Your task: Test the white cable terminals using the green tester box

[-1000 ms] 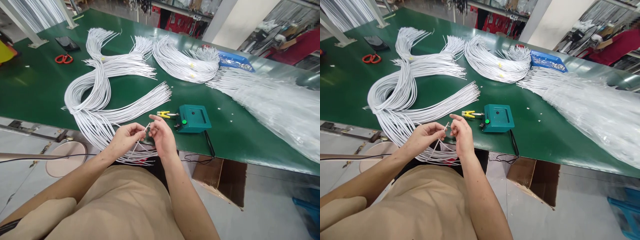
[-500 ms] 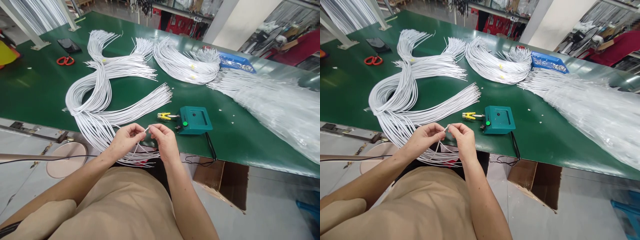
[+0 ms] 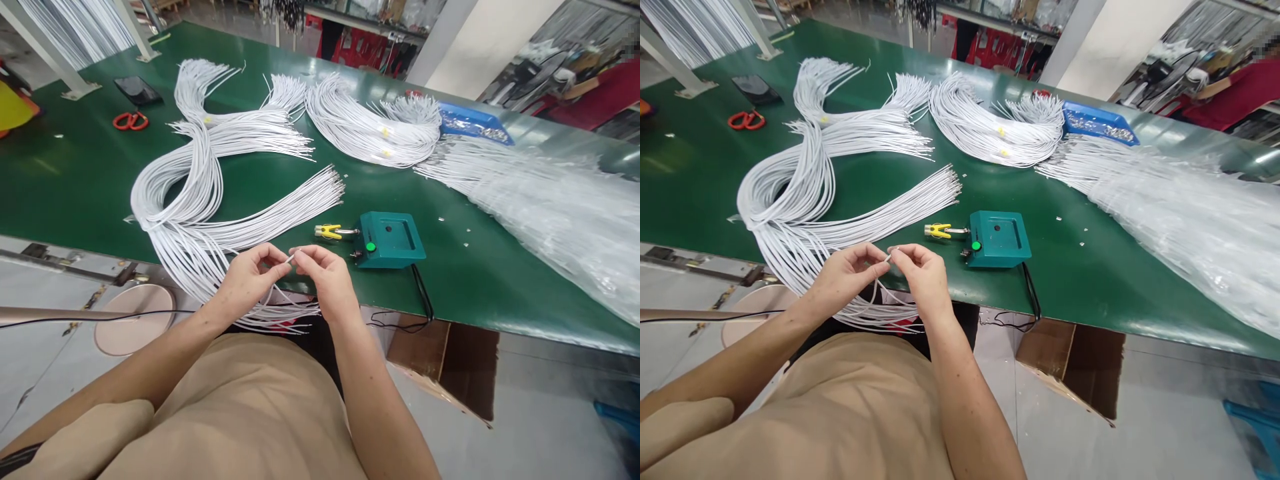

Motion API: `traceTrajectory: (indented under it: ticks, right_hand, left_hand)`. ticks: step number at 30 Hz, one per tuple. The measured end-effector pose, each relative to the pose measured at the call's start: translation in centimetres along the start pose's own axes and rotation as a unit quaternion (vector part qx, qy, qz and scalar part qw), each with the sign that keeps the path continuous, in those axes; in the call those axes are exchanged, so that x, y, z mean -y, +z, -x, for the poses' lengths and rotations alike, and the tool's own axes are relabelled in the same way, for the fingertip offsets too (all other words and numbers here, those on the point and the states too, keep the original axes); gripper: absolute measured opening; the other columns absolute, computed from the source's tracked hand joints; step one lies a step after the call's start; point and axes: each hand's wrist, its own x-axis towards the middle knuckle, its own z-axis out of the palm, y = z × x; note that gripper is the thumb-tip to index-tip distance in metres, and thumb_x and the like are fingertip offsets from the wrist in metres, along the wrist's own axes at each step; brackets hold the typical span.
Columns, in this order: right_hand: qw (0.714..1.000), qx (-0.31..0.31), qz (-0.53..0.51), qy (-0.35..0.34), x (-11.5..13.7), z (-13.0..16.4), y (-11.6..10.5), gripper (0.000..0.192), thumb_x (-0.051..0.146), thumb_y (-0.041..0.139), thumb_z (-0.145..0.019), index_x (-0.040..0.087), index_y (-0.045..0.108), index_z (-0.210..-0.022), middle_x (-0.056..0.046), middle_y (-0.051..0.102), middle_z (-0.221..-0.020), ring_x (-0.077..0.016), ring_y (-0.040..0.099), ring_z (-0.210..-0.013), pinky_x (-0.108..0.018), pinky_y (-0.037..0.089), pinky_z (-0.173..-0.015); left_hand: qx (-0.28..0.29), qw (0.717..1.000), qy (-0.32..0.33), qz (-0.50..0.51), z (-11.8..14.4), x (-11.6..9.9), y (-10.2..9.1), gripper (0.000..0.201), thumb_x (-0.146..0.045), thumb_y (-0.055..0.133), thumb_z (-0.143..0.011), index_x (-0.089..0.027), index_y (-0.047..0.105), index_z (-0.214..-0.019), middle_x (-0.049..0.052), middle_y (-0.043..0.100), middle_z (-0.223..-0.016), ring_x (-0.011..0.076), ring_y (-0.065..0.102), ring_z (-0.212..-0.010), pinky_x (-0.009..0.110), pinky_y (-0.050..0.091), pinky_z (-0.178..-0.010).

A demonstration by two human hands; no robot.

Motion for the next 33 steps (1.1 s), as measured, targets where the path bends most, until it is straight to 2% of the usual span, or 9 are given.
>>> traceTrajectory:
  ticks: [5,11,14,17,20,23,27,31,33]
  right_hand:
    - [0.984,0.037,-0.148,0.095,-1.1,-0.2,-0.4,0.02,0.024,0.078,-0.061,0.017,0.074,-0.079,0.001,0.067,-0.071,-0.0071,0.053,-0.061,-0.023,0.046,-0.067]
    - [0.968,0.05,-0.203,0.137,-1.5,-0.5,-0.4,0.019,0.017,0.074,-0.06,0.014,0.074,-0.079,0.003,0.059,-0.059,-0.0069,0.048,-0.057,-0.024,0.049,-0.066]
    - [0.975,0.043,-0.187,0.114,-1.4,-0.5,-0.4,0.02,0.019,0.068,-0.065,0.017,0.074,-0.083,0.001,0.064,-0.071,-0.0087,0.052,-0.063,-0.026,0.05,-0.071]
    - [0.99,0.029,-0.133,0.042,-1.1,-0.4,-0.3,0.027,0.021,0.062,-0.069,0.022,0.072,-0.094,-0.001,0.068,-0.089,-0.0112,0.057,-0.077,-0.026,0.048,-0.077]
    - [0.998,0.02,-0.051,-0.008,-0.9,-0.3,-0.1,0.023,0.025,0.065,-0.071,0.022,0.072,-0.093,-0.001,0.069,-0.091,-0.013,0.059,-0.084,-0.027,0.046,-0.083]
    - [0.999,-0.014,0.007,-0.035,-0.9,-0.5,0.1,0.012,0.03,0.068,-0.072,0.02,0.072,-0.077,-0.001,0.069,-0.081,-0.0137,0.059,-0.079,-0.028,0.046,-0.083]
    - [0.998,-0.034,0.04,-0.046,-1.2,-0.8,0.0,0.015,0.032,0.065,-0.076,0.019,0.071,-0.076,0.0,0.067,-0.073,-0.0143,0.059,-0.075,-0.029,0.046,-0.079]
    - [0.993,-0.025,0.084,-0.078,-1.3,-1.0,-0.2,0.018,0.033,0.061,-0.08,0.018,0.066,-0.072,-0.001,0.067,-0.076,-0.0154,0.06,-0.078,-0.028,0.046,-0.078]
    - [0.983,-0.036,0.138,-0.112,-1.4,-0.9,-0.1,0.019,0.035,0.057,-0.083,0.02,0.065,-0.075,-0.001,0.065,-0.077,-0.0151,0.059,-0.077,-0.028,0.045,-0.076]
  left_hand:
    - [-0.048,0.994,0.06,-0.075,-0.1,0.0,-0.1,0.013,-0.031,0.065,-0.077,-0.018,0.063,-0.076,0.002,0.064,-0.078,0.0154,0.059,-0.075,0.027,0.047,-0.07]
    - [-0.083,0.98,0.13,-0.123,-0.2,0.1,-0.2,0.005,-0.024,0.062,-0.079,-0.02,0.062,-0.075,0.001,0.06,-0.077,0.0143,0.057,-0.075,0.026,0.048,-0.07]
    - [-0.08,0.983,0.109,-0.125,-0.4,0.0,-0.2,0.008,-0.027,0.062,-0.079,-0.02,0.062,-0.075,0.0,0.061,-0.077,0.0139,0.058,-0.073,0.025,0.047,-0.067]
    - [-0.076,0.987,0.08,-0.12,-0.6,-0.1,-0.2,0.01,-0.029,0.064,-0.077,-0.019,0.062,-0.075,0.0,0.063,-0.077,0.0136,0.058,-0.071,0.025,0.047,-0.065]
    - [-0.067,0.99,0.067,-0.106,-0.8,-0.1,-0.2,0.012,-0.03,0.065,-0.077,-0.018,0.064,-0.076,0.001,0.064,-0.077,0.0141,0.059,-0.071,0.025,0.047,-0.066]
    - [-0.044,0.997,0.034,-0.062,-1.0,0.0,-0.1,0.017,-0.034,0.068,-0.075,-0.017,0.064,-0.077,0.002,0.065,-0.076,0.0147,0.059,-0.07,0.026,0.046,-0.066]
    - [0.015,0.996,-0.039,0.084,-1.2,0.1,0.0,0.029,-0.034,0.073,-0.07,-0.017,0.062,-0.091,0.0,0.062,-0.073,0.0132,0.058,-0.068,0.025,0.046,-0.063]
    - [0.089,0.968,-0.094,0.213,-1.4,-0.2,-0.2,0.052,-0.028,0.073,-0.071,-0.022,0.055,-0.12,-0.004,0.055,-0.069,0.0104,0.056,-0.063,0.021,0.042,-0.055]
    - [0.118,0.945,-0.127,0.277,-1.5,-0.6,-0.2,0.054,-0.025,0.072,-0.07,-0.025,0.057,-0.123,-0.003,0.054,-0.069,0.0094,0.053,-0.061,0.021,0.041,-0.054]
